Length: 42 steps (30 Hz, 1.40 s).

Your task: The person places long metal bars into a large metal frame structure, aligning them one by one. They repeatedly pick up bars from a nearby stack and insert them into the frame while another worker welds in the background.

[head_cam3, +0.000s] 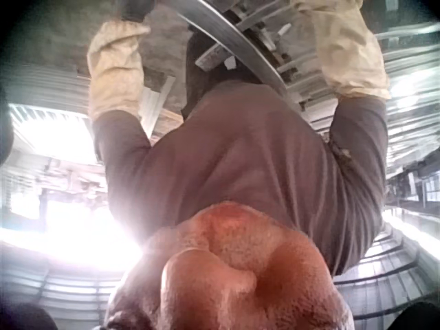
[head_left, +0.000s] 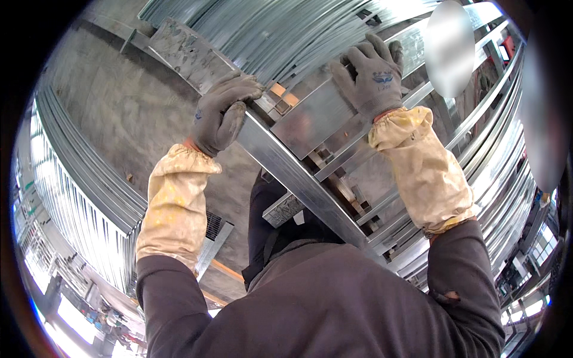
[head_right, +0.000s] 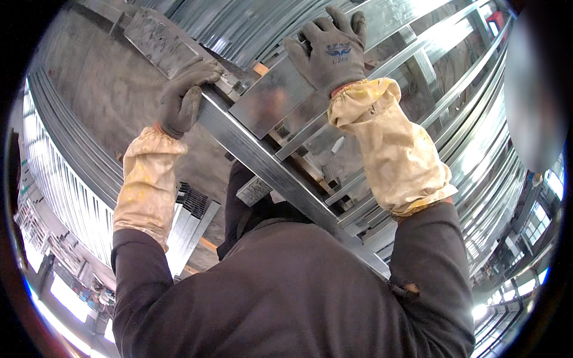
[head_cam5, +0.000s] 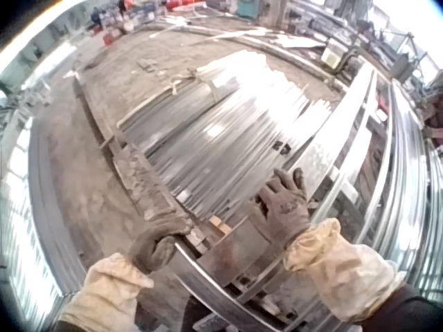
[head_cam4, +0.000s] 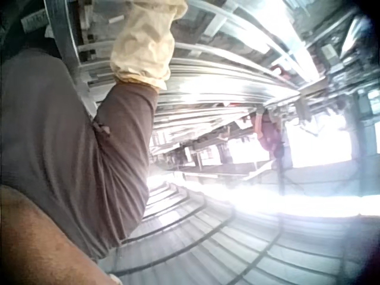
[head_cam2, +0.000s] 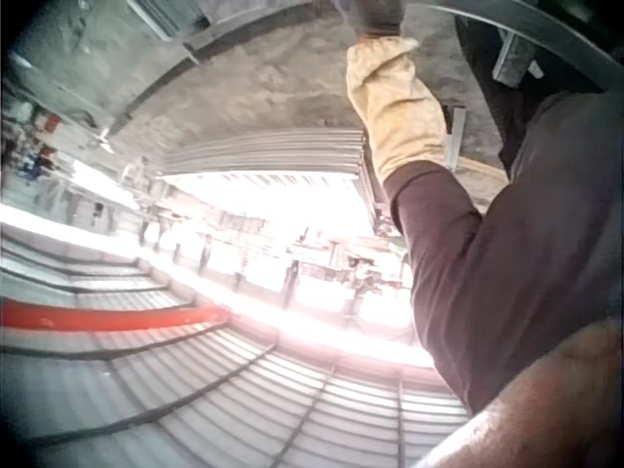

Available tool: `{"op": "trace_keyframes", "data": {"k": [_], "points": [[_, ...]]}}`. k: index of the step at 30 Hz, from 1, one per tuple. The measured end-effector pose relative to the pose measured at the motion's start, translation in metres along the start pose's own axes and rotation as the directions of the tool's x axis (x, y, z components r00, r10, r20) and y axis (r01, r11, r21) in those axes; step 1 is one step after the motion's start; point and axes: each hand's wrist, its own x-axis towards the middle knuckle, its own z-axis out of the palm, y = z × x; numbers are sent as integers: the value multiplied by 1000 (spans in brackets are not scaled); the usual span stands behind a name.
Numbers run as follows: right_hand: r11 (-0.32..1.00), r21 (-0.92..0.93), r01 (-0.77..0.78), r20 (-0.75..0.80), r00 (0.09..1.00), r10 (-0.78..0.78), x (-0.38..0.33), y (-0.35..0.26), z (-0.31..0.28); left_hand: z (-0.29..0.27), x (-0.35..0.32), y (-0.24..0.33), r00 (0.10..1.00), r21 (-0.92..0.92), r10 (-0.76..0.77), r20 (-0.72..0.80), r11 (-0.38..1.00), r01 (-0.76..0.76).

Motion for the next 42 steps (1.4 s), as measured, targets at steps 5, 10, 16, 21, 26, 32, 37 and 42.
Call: {"op": "trace_keyframes", "data": {"k": [5,10,16,21,26,32,37,42], "points": [[997,-71,37,-18,999,-39,4,-5,-9,2,-3,-3,998,-63,-56,17,996,57],[998,7,65,-61,996,-65,5,-6,-16,6,2,-3,999,-77,-7,-37,997,5],[988,150,-36,-289,954,79,-17,-27,-24,4,4,-13,998,-98,59,-8,993,-60],[908,304,-287,-361,847,389,-32,-29,-5,6,2,-12,996,-124,73,-44,989,-78],[731,406,-548,-323,662,676,-15,-9,27,9,2,-9,996,-148,25,-80,988,-36],[749,254,-612,-245,708,662,-6,8,21,13,0,-11,995,-194,5,-105,981,-25],[769,231,-596,-263,723,639,-8,14,29,9,4,-8,999,-168,-21,-44,986,13],[785,218,-580,-275,735,620,-9,13,29,12,4,-8,997,-139,-9,-82,990,-2]]}}
